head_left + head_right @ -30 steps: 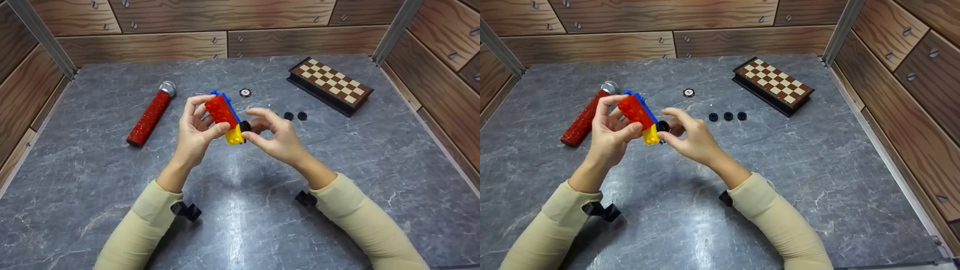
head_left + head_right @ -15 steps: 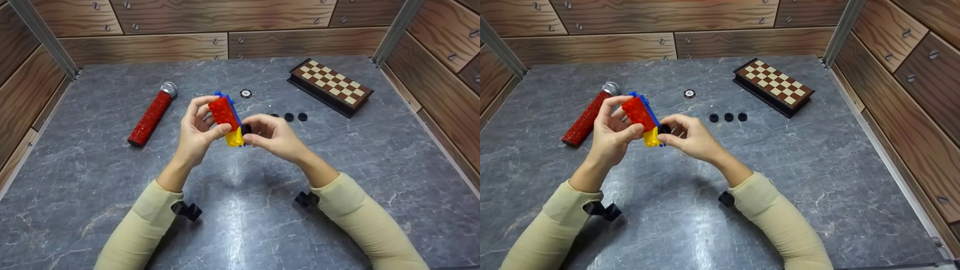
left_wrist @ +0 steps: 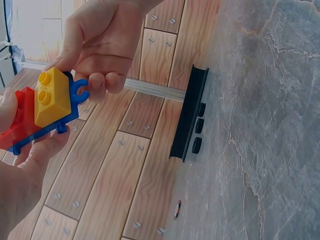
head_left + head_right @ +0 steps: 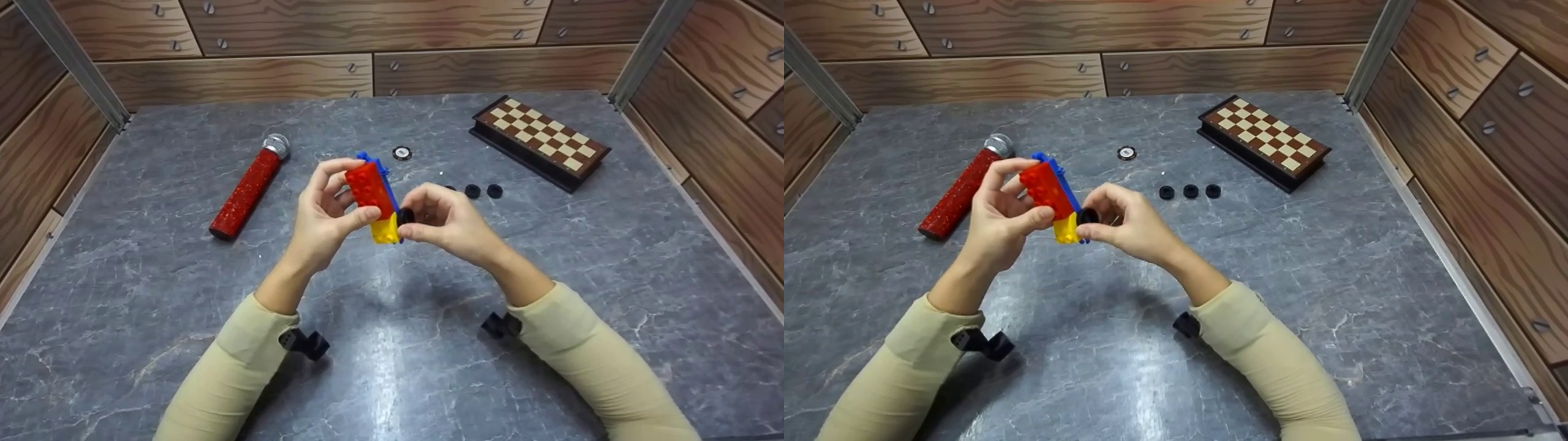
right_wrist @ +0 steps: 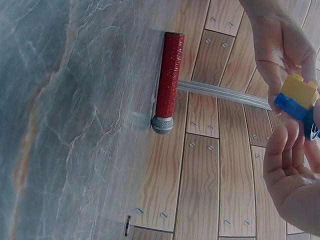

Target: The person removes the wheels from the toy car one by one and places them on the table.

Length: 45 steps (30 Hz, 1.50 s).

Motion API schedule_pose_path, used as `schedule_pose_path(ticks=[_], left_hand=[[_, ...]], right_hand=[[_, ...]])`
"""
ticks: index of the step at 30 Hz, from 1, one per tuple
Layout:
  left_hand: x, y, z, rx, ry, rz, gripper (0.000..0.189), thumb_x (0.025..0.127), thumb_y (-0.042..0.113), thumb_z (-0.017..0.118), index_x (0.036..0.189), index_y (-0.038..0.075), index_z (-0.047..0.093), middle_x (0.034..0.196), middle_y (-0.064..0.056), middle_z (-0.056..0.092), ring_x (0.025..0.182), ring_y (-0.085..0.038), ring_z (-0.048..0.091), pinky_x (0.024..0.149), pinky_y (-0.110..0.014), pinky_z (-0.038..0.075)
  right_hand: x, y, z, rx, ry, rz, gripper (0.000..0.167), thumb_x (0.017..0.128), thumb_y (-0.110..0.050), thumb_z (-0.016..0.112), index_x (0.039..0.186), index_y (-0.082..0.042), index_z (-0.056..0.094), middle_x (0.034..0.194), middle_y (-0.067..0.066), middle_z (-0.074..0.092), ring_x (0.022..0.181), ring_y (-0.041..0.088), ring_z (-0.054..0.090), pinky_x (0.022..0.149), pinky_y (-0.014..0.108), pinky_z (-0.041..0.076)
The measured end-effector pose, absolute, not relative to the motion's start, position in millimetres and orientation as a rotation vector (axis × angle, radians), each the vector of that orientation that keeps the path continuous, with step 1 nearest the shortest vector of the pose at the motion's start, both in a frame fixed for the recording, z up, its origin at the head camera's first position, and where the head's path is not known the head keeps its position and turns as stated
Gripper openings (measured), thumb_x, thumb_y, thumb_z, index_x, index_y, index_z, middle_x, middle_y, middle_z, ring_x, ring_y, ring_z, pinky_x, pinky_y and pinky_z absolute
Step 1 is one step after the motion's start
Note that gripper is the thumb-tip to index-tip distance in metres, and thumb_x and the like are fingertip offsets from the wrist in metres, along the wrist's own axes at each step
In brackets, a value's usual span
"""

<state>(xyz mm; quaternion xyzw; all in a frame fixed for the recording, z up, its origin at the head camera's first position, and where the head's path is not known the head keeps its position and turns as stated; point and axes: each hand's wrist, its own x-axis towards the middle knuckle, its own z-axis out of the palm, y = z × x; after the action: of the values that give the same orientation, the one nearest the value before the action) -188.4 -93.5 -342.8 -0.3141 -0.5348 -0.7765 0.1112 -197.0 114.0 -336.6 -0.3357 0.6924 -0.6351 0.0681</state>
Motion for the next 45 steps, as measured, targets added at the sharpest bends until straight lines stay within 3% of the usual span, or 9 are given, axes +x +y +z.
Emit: schedule_pose_path(ticks=[9,20,45], left_hand=[[-187.8,-94.5,-341.7,-0.945,-1.609,-2.32,0.053,0.074,0.001,0.075,0.119,0.005,0.047,0.112,-0.023,0.056,0.091,-0.04,0.059,0.078,-0.041,0.052],[-186.2,-94.2,-342.8,-0.963,-1.651,-2.328,0.054,0.072,0.001,0.076,0.118,0.001,0.047,0.113,-0.023,0.055,0.092,-0.04,0.058,0.079,-0.041,0.052],[-186.6,-93.1,-344.3,-1.037,-1.718,-2.309,0.053,0.072,0.0,0.076,0.117,-0.001,0.05,0.108,-0.023,0.056,0.091,-0.041,0.057,0.078,-0.04,0.052]], right_hand=[[-196.5,116.4,-335.6,-1.017,1.951,-1.955,0.028,0.079,0.003,0.071,0.097,0.006,0.051,0.085,0.018,0.059,0.073,0.024,0.058,0.064,0.027,0.05],[-199.6,124.2,-333.0,-1.08,1.878,-1.818,0.024,0.08,0.004,0.069,0.1,0.007,0.056,0.091,0.019,0.062,0.08,0.027,0.059,0.07,0.031,0.052],[-200.5,125.3,-335.1,-0.98,1.954,-1.738,0.014,0.079,0.004,0.07,0.089,0.009,0.06,0.082,0.013,0.064,0.069,0.018,0.057,0.063,0.026,0.05]])
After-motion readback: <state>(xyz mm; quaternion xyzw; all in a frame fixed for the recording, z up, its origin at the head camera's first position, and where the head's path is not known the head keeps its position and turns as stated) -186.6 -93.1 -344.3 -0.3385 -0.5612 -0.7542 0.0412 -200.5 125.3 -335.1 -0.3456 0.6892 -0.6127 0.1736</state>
